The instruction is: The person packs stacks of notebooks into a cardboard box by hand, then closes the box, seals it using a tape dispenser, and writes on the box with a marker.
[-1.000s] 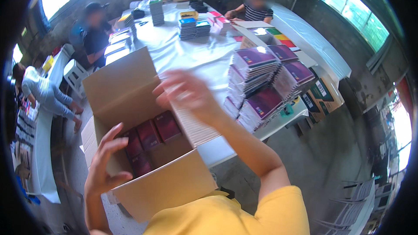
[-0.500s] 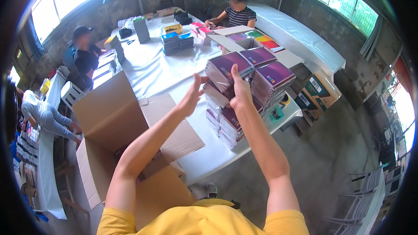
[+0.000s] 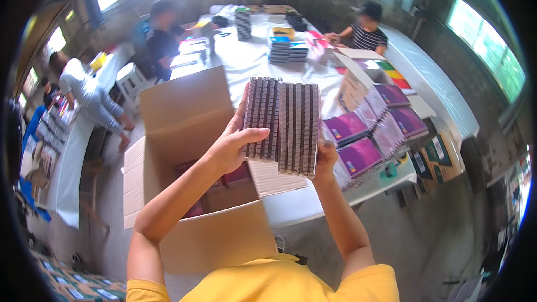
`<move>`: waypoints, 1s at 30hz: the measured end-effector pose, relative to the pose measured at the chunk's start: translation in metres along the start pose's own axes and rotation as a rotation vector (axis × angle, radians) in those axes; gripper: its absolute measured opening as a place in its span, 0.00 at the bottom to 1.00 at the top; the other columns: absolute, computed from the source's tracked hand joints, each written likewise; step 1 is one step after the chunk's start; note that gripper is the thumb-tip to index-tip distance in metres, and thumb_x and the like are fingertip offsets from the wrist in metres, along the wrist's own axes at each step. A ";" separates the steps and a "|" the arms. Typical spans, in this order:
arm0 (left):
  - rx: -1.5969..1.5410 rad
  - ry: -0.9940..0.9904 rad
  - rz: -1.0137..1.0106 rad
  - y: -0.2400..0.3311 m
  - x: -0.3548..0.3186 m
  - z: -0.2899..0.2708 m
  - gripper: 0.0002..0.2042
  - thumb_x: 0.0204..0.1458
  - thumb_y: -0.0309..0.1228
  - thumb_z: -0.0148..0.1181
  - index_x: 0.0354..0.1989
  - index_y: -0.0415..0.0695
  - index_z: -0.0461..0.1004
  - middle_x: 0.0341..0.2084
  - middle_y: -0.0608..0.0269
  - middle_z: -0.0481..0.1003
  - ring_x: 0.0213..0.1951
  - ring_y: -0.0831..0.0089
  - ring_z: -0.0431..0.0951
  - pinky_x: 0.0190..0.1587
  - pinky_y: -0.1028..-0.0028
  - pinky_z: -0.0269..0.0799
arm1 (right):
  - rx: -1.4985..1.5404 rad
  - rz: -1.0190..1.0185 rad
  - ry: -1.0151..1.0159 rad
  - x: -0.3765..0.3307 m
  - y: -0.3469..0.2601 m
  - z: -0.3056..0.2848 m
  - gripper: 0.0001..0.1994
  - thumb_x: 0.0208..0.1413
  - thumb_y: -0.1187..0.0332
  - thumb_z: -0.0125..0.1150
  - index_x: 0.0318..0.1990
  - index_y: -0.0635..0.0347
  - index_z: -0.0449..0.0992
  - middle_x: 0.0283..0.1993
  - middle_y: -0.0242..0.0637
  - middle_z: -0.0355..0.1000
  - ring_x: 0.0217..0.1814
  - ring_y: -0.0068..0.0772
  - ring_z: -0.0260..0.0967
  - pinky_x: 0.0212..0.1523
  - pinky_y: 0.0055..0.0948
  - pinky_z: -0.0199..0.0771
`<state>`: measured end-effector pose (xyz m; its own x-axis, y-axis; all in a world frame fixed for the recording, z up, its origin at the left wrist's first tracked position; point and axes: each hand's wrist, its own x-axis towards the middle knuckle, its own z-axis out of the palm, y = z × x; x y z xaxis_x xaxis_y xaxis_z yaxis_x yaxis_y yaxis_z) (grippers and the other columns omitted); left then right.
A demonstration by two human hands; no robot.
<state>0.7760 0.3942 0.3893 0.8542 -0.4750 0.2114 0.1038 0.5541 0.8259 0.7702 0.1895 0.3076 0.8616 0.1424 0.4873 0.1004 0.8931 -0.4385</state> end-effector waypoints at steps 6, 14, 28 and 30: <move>0.180 0.163 0.400 0.055 -0.063 -0.042 0.55 0.42 0.15 0.64 0.73 0.56 0.32 0.63 0.59 0.60 0.57 0.72 0.68 0.59 0.71 0.65 | -0.407 0.239 -0.224 0.043 0.037 0.075 0.43 0.54 0.53 0.59 0.71 0.64 0.44 0.67 0.42 0.58 0.65 0.33 0.61 0.64 0.32 0.60; -0.129 0.595 0.483 0.140 -0.187 -0.166 0.19 0.50 0.26 0.58 0.52 0.39 0.65 0.37 0.58 0.76 0.35 0.71 0.81 0.40 0.70 0.81 | -1.119 1.481 -0.495 0.096 0.173 0.093 0.47 0.44 0.54 0.67 0.72 0.53 0.50 0.63 0.40 0.65 0.57 0.30 0.68 0.56 0.29 0.69; -0.239 0.593 0.363 0.138 -0.259 -0.212 0.30 0.49 0.27 0.56 0.63 0.44 0.55 0.44 0.58 0.72 0.42 0.71 0.78 0.45 0.71 0.78 | -1.809 1.457 -1.123 -0.015 0.309 -0.009 0.60 0.46 0.45 0.70 0.70 0.72 0.32 0.63 0.60 0.62 0.66 0.57 0.60 0.61 0.43 0.64; -0.097 0.605 0.240 0.134 -0.259 -0.208 0.37 0.54 0.35 0.57 0.70 0.48 0.44 0.53 0.56 0.66 0.54 0.69 0.71 0.57 0.68 0.69 | -0.977 1.287 -0.224 0.053 0.297 0.092 0.52 0.50 0.39 0.62 0.74 0.44 0.35 0.55 0.42 0.67 0.52 0.32 0.68 0.50 0.37 0.72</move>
<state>0.6750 0.7336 0.3368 0.9921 0.1219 0.0298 -0.1043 0.6696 0.7353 0.7998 0.5016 0.2729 0.5444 0.6716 -0.5026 -0.2527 -0.4401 -0.8617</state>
